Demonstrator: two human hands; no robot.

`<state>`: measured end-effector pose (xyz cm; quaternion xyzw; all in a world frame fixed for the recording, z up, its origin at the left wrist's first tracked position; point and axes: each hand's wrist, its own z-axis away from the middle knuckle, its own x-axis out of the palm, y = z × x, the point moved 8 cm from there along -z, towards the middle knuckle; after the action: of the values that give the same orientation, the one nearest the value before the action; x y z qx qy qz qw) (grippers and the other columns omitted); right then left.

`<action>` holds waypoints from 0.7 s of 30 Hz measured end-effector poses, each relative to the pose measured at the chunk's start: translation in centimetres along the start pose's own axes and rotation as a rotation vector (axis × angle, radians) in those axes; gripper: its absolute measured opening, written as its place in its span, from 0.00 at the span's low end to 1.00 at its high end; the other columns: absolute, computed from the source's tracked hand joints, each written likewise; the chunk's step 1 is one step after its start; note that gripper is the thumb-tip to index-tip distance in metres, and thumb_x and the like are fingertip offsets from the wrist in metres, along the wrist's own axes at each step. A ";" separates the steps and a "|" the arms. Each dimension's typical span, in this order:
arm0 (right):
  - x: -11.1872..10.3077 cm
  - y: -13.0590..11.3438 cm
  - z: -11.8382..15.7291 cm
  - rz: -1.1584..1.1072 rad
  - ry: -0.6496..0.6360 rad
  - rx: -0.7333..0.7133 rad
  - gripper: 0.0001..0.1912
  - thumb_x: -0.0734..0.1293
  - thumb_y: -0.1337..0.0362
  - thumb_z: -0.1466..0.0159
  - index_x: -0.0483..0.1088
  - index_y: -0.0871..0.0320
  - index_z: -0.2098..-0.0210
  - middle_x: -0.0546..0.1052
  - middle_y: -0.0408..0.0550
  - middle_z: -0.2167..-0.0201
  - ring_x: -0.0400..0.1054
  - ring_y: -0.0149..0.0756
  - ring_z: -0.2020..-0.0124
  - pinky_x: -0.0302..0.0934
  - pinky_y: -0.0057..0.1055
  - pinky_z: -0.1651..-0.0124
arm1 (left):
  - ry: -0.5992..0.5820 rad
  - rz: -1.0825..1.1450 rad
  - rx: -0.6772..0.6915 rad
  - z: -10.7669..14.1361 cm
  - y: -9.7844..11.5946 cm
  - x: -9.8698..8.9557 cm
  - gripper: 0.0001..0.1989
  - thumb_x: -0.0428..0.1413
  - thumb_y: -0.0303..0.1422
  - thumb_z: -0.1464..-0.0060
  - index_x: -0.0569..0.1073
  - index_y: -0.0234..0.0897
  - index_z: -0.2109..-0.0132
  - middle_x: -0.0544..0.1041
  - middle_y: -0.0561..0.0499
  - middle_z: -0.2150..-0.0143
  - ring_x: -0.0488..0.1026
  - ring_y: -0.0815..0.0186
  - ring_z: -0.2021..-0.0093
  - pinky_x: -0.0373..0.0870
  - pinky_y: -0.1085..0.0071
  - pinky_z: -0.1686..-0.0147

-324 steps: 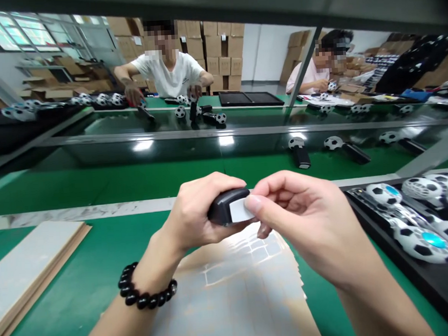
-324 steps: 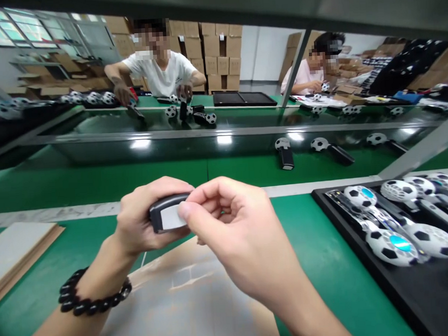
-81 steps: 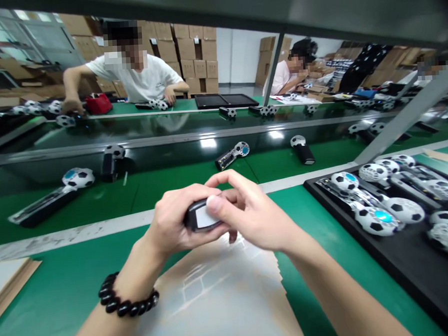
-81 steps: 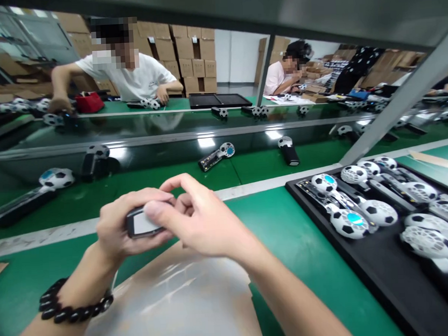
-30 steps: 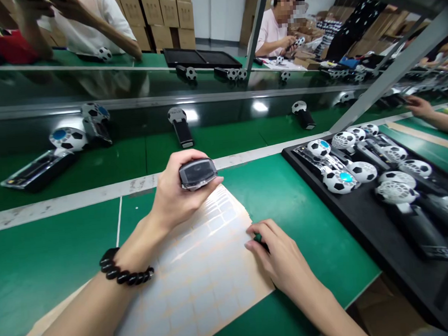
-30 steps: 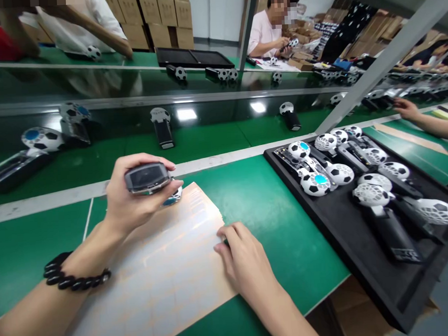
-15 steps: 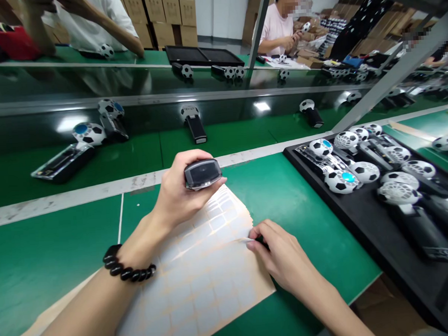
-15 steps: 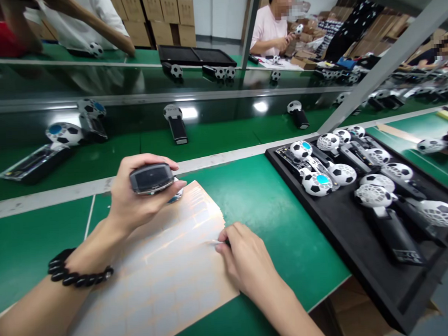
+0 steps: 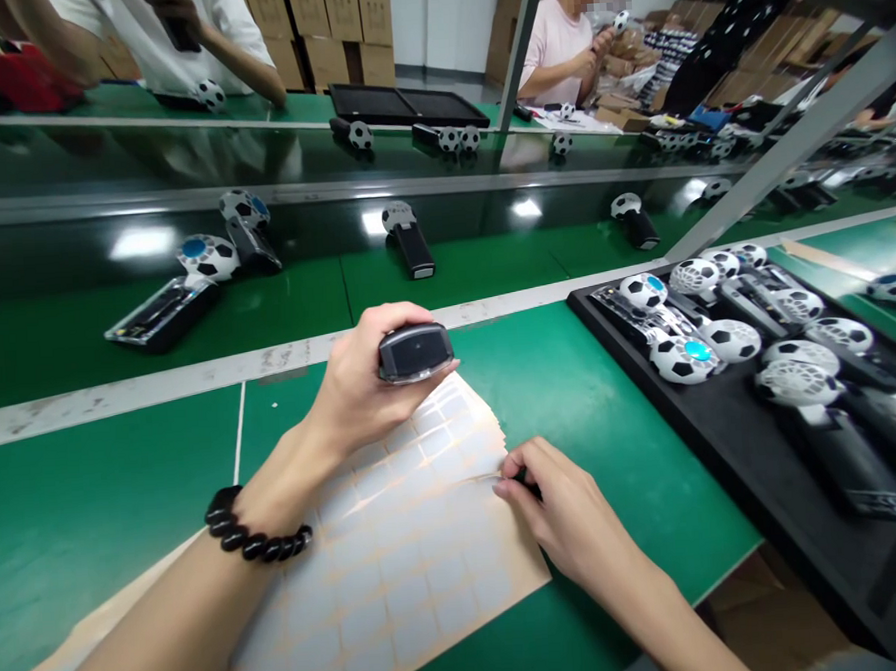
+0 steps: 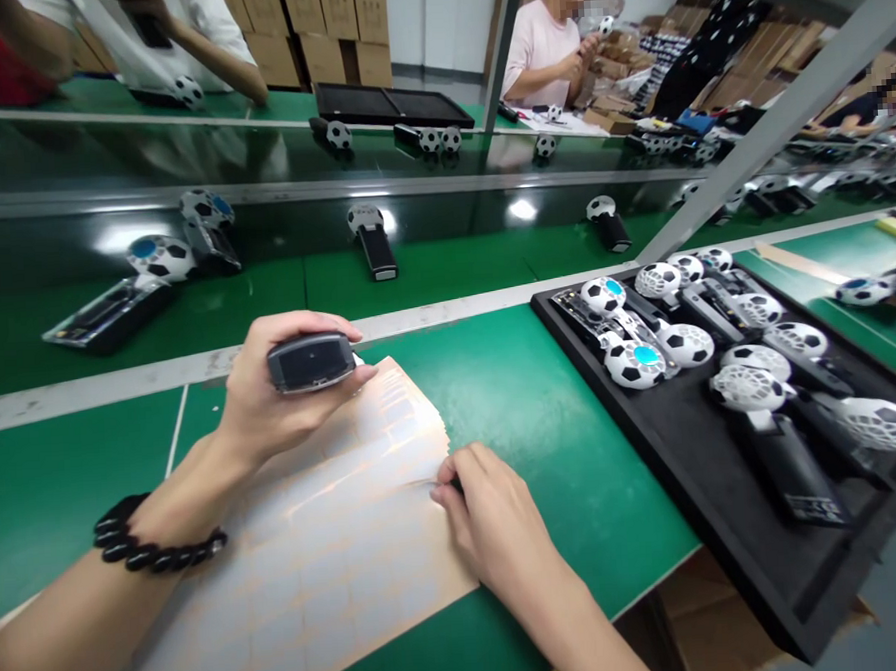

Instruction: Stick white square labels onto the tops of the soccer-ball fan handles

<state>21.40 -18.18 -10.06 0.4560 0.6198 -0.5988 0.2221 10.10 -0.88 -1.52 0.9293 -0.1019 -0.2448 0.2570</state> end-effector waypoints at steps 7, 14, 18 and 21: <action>0.1 -0.2 0.3 0.030 0.029 -0.030 0.07 0.65 0.73 0.35 0.71 0.56 0.59 0.80 0.47 0.66 0.76 0.38 0.68 0.70 0.33 0.67 | -0.019 -0.019 0.011 -0.1 0.2 0.1 0.16 0.67 0.33 0.46 0.72 0.40 0.53 0.81 0.48 0.57 0.80 0.62 0.61 0.79 0.64 0.62; -0.6 -1.3 0.6 0.119 0.114 -0.221 0.09 0.61 0.75 0.32 0.68 0.56 0.65 0.77 0.47 0.71 0.73 0.36 0.72 0.67 0.30 0.72 | -0.027 -0.028 0.028 0.0 0.2 0.2 0.17 0.68 0.32 0.47 0.71 0.39 0.53 0.81 0.49 0.57 0.80 0.63 0.60 0.77 0.67 0.60; -1.4 -2.2 2.4 0.148 0.161 -0.582 0.15 0.59 0.77 0.31 0.72 0.55 0.64 0.81 0.49 0.69 0.73 0.38 0.70 0.67 0.34 0.69 | -0.015 -0.007 0.065 0.1 0.2 0.0 0.19 0.68 0.31 0.46 0.70 0.39 0.51 0.81 0.49 0.57 0.80 0.64 0.59 0.76 0.68 0.59; -1.8 -2.0 3.1 0.136 0.107 -0.786 0.16 0.59 0.77 0.33 0.73 0.51 0.63 0.83 0.47 0.64 0.76 0.38 0.65 0.71 0.36 0.64 | -0.026 -0.010 0.058 0.1 0.2 0.0 0.18 0.67 0.31 0.45 0.70 0.39 0.51 0.80 0.49 0.57 0.79 0.65 0.59 0.76 0.68 0.59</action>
<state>19.75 -21.38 -8.11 0.4069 0.7807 -0.2754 0.3862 10.03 -1.09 -1.47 0.9336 -0.1079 -0.2552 0.2273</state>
